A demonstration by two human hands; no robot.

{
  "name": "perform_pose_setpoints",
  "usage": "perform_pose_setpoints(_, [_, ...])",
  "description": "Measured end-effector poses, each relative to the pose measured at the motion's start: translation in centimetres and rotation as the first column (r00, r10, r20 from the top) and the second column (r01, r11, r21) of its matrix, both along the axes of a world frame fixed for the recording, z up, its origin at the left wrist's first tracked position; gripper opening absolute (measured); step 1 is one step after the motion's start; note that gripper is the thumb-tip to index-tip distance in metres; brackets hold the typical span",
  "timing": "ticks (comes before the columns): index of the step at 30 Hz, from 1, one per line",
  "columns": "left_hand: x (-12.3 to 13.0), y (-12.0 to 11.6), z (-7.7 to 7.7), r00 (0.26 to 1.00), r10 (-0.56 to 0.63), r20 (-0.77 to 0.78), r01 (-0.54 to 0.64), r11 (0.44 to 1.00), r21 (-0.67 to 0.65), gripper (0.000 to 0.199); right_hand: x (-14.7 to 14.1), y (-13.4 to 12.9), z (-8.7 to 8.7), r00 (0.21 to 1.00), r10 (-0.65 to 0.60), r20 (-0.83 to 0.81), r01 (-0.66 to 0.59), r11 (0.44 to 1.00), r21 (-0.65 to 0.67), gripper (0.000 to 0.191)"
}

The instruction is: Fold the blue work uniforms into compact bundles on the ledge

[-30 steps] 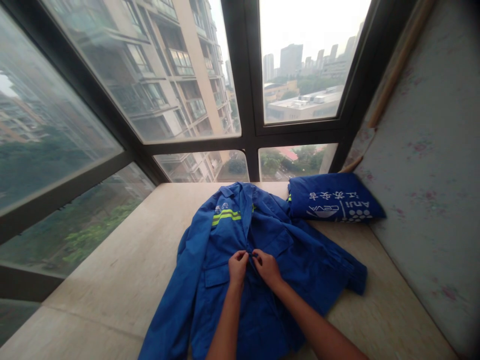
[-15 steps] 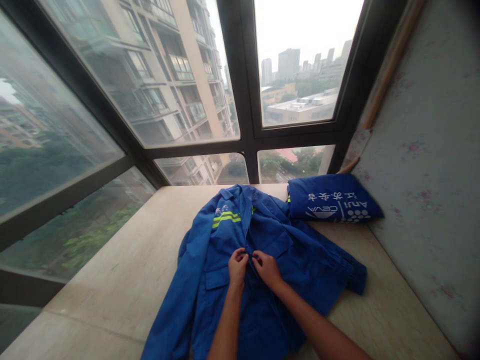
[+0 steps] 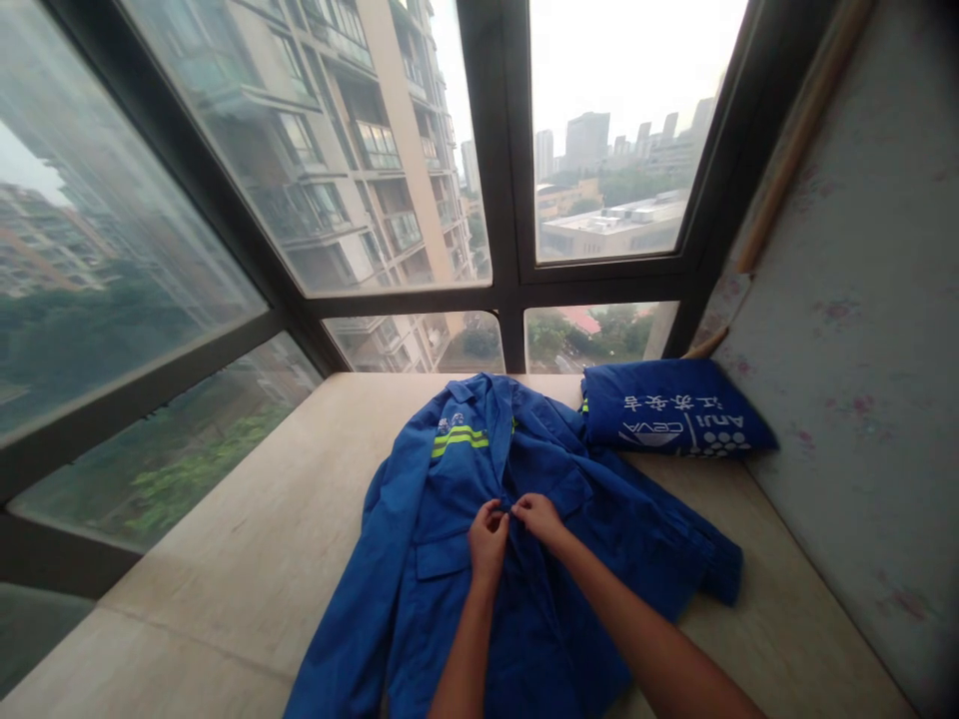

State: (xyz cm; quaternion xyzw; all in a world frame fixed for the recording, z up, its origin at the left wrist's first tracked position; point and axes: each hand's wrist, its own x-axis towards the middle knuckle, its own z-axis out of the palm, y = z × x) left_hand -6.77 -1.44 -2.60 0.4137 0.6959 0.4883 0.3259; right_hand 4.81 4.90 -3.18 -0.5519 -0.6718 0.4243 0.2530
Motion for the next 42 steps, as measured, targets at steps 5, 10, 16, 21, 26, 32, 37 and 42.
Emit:
perform_pose_setpoints(5, [0.9,-0.4,0.7,0.958,-0.009,-0.286,-0.014,0.997,-0.079,0.027,0.9,-0.4,0.4,0.997,-0.002,0.080,-0.002,0.999,0.048,0.014])
perform_pose_setpoints(10, [0.5,0.1,1.8,0.898,-0.075,-0.434,0.057,0.997,-0.055,0.021,1.7,-1.1,1.3,0.985,-0.020,0.170,-0.001,0.992,0.125,0.012])
perform_pose_setpoints(16, [-1.8,4.5,3.4,0.842,-0.084,-0.533,0.104,0.995,0.008,0.032,-0.2,0.6,2.5,0.992,-0.034,0.124,0.007,0.976,0.216,0.025])
perform_pose_setpoints(21, [-3.4,9.7,4.1,0.786,-0.186,-0.590,0.140,0.982,-0.124,0.025,-2.8,3.3,2.8,0.982,-0.150,0.114,0.125,0.973,0.195,0.026])
perform_pose_setpoints(26, [-4.2,10.8,3.1,0.755,-0.298,-0.584,0.148,0.945,-0.292,0.009,-3.2,4.9,2.1,0.959,-0.266,0.101,0.252,0.958,0.138,0.020])
perform_pose_setpoints(32, [-5.6,10.0,2.4,0.786,-0.299,-0.541,0.139,0.938,-0.316,0.009,-3.1,5.3,2.3,0.961,-0.270,0.057,0.260,0.955,0.145,0.022])
perform_pose_setpoints(37, [-6.2,9.2,3.6,0.844,-0.145,-0.517,0.046,0.979,-0.199,0.005,-5.0,5.0,4.5,0.971,-0.219,0.094,0.192,0.952,0.237,0.016])
perform_pose_setpoints(42, [-6.4,8.1,4.0,0.910,0.037,-0.412,-0.066,0.996,-0.058,0.010,-6.0,5.0,5.1,0.987,-0.091,0.135,0.046,0.952,0.302,0.017])
